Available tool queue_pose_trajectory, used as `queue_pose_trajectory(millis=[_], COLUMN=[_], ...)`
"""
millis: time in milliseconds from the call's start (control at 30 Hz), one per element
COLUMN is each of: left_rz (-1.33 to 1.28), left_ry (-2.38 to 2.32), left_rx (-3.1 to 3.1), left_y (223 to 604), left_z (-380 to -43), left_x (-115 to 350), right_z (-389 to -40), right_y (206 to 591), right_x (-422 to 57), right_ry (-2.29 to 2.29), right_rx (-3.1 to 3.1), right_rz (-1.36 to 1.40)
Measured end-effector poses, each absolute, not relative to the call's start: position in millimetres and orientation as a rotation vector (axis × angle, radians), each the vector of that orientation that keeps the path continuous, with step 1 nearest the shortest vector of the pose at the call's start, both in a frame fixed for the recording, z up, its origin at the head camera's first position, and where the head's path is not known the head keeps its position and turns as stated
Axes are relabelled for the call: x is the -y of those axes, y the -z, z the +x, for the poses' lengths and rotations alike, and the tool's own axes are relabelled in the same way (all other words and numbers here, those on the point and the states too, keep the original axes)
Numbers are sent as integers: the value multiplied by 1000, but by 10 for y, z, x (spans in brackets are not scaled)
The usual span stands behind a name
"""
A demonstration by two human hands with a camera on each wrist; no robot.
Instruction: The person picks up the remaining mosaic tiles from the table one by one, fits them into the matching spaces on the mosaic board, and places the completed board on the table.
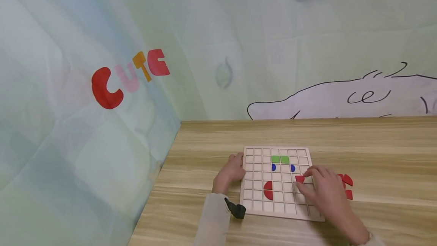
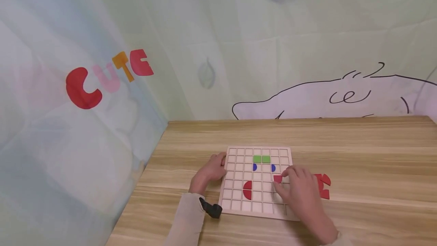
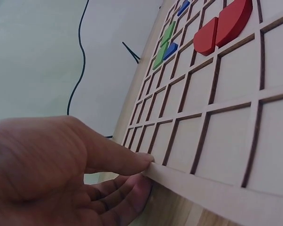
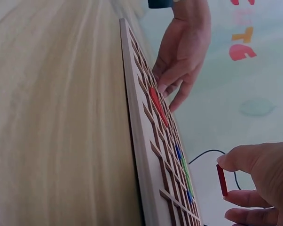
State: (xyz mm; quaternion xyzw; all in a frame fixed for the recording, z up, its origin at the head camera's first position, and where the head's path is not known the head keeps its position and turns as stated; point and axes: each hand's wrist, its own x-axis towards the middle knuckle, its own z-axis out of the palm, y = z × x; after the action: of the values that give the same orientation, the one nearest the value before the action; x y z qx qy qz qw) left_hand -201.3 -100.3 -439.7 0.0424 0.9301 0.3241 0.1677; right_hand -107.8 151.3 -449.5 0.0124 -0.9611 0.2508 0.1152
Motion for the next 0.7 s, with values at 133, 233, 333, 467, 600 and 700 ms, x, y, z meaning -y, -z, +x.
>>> queue_pose_trajectory(millis=[133, 233, 333, 467, 600, 700], left_rz=[127, 125, 124, 113, 113, 115], left_ry=[-929, -935, -937, -931, -931, -941], left_rx=[-2644, -2641, -2640, -2636, -2635, -2635], left_y=[4397, 4400, 4401, 4395, 4397, 4395], left_z=[-2010, -2011, -2015, -2009, -2003, -2002], left_x=[1008, 1010, 1009, 1009, 1007, 1005], right_z=[-1053, -1032, -1019, -1000, -978, -965], right_y=[4514, 4542, 4569, 4592, 4611, 4629], right_x=[-1445, -1390, -1326, -1237, -1158, -1114], right_ry=[-738, -719, -707, -692, -660, -659], right_rx=[2839, 2830, 2827, 2852, 2881, 2895], right_rz=[58, 90, 109, 137, 171, 176])
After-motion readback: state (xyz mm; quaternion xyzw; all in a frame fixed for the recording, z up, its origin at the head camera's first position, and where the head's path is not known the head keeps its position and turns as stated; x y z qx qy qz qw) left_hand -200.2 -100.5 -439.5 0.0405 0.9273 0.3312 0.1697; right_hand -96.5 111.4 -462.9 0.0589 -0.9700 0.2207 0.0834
